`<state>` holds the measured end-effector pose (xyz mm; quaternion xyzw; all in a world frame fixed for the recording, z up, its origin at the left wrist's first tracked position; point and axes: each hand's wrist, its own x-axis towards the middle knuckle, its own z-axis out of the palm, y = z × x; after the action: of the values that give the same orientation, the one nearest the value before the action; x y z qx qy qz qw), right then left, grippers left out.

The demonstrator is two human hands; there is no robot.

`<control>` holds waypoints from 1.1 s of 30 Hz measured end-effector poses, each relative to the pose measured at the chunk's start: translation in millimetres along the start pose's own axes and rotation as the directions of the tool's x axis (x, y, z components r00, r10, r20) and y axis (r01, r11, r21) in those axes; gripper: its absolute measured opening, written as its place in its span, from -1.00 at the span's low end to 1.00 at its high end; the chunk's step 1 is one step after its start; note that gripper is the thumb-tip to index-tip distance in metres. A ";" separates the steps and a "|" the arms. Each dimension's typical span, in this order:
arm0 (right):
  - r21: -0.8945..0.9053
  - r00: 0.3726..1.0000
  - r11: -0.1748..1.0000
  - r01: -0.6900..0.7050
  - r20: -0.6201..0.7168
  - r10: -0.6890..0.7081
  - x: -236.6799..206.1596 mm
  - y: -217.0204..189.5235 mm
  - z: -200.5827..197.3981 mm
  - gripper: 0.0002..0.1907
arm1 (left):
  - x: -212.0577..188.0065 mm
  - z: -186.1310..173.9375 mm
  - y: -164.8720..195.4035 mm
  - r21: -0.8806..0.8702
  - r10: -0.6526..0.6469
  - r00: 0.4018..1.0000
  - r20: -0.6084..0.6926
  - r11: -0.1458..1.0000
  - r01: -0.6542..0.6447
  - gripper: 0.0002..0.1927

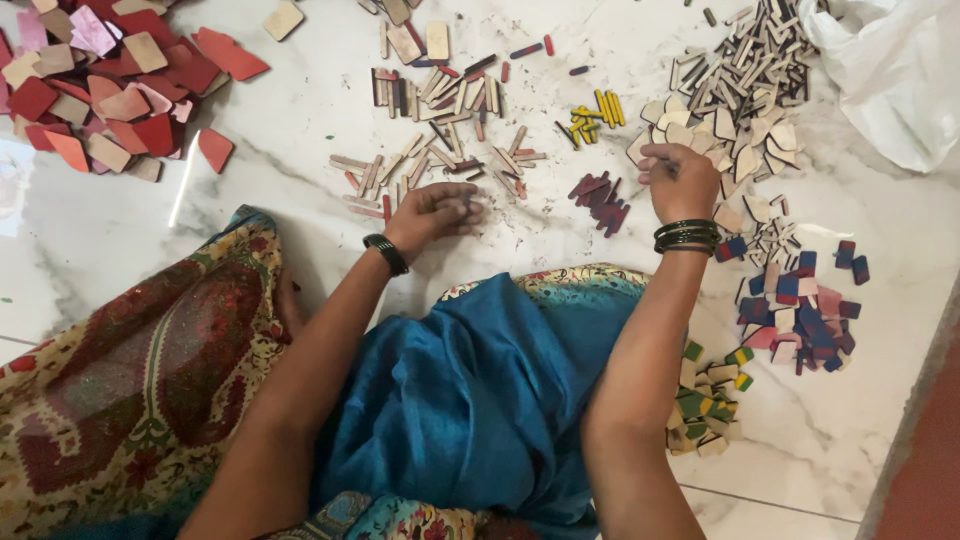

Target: The person sits on the floor and sorts small laser-cut wooden craft pieces by color and shape, picking pieces one at a time from a mixed pile and placing them into separate groups of red, natural, yellow, and dark pieces on the floor.

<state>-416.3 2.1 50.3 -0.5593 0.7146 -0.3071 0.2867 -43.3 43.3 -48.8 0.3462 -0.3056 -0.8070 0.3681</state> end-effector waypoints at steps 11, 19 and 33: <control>-0.041 1.000 0.999 0.004 0.002 -0.004 4.6 7.0 5.1 -0.81 | 72.0 104.2 -26.0 0.560 0.143 0.988 -0.058 0.824 -0.087 -0.73; -0.294 0.991 0.953 -0.069 0.091 0.100 7.7 24.0 20.0 -0.85 | 86.5 143.3 -39.2 0.746 0.450 0.884 -0.124 0.630 -0.216 -0.71; -0.261 0.988 0.959 0.113 0.135 -0.079 2.4 3.9 18.8 -0.88 | 6.9 50.2 -16.0 0.854 0.545 0.797 0.261 0.254 -0.454 -0.87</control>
<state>-405.0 -1.7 35.0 -0.6447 0.7025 -0.1864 0.2369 -92.1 58.4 -34.3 0.4048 -0.7568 -0.3469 0.3781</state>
